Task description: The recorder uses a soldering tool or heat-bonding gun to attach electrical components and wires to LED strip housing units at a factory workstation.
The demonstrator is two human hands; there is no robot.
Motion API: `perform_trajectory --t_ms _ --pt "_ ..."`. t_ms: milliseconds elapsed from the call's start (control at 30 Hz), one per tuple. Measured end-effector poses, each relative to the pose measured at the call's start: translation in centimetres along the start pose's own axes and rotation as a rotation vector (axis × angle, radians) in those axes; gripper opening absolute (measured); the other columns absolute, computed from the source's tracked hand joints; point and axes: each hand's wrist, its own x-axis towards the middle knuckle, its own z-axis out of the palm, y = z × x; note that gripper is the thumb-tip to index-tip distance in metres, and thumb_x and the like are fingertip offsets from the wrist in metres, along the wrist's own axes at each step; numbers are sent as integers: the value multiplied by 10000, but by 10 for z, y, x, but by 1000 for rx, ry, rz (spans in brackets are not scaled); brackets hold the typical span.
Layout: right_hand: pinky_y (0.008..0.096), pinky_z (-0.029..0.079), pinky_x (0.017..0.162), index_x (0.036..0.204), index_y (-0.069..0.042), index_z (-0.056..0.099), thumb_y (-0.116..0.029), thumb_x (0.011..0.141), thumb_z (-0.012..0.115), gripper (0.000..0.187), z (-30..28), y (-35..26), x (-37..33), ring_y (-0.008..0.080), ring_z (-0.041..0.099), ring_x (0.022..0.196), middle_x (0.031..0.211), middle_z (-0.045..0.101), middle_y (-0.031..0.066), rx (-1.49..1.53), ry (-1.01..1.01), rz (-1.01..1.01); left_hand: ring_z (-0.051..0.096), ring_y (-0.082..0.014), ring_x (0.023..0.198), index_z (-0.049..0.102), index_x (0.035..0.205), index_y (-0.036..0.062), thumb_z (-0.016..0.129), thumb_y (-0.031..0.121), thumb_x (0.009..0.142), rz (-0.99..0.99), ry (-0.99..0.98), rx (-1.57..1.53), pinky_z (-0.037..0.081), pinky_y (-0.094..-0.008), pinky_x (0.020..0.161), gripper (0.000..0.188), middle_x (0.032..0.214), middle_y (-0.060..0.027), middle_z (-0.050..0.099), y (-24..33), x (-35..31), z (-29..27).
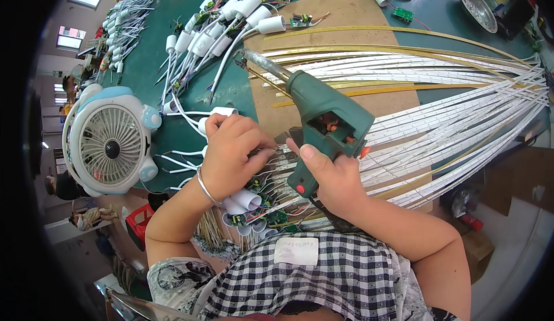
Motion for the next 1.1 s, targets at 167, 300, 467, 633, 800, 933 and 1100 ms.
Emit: perform_trajectory --t_ms 167,300,467,633,800,933,1100 --pt "549 374 1058 1414 -65 268 -175 890 583 621 -2 0 0 222 313 1350 1409 335 119 -19 0 5 527 -195 883 616 855 165 699 149 734 53 -38 56 282 -422 894 147 803 16 539 -3 4 5" --pt "549 378 1056 1411 -63 271 -173 889 583 618 -2 2 1 224 318 1347 1404 341 123 -16 5 -13 548 -181 910 616 809 161 696 106 717 61 -29 33 275 -408 874 134 849 17 587 1 4 0" --pt "552 383 1054 1410 -61 269 -165 888 580 616 0 2 1 228 313 1351 1404 340 122 -18 2 -4 520 -198 919 632 798 158 676 150 750 62 -60 10 274 -437 893 65 851 11 557 -3 -2 -2" --pt "558 380 1055 1411 -68 269 -152 886 579 615 -1 1 0 233 315 1351 1399 346 130 -26 2 40 529 -197 871 623 774 147 657 142 729 -43 -30 27 288 -432 883 57 819 10 552 0 0 6" --pt "563 378 1054 1410 -75 272 -147 884 580 613 -2 4 1 240 313 1352 1401 344 138 -28 1 2 540 -191 835 600 750 147 672 128 687 -21 12 49 286 -407 863 97 803 10 555 -1 0 9" --pt "562 380 1052 1409 -75 272 -145 885 574 610 1 5 1 241 315 1352 1399 346 143 -39 -3 -48 535 -194 847 609 730 144 654 141 712 -21 -4 38 295 -438 891 48 786 4 541 -1 -1 8" --pt "561 383 1049 1406 -76 273 -143 882 571 606 2 2 -1 234 328 1341 1389 354 143 -23 17 18 541 -187 827 595 729 150 683 132 681 -12 20 38 278 -402 854 102 789 19 559 -2 -1 9"
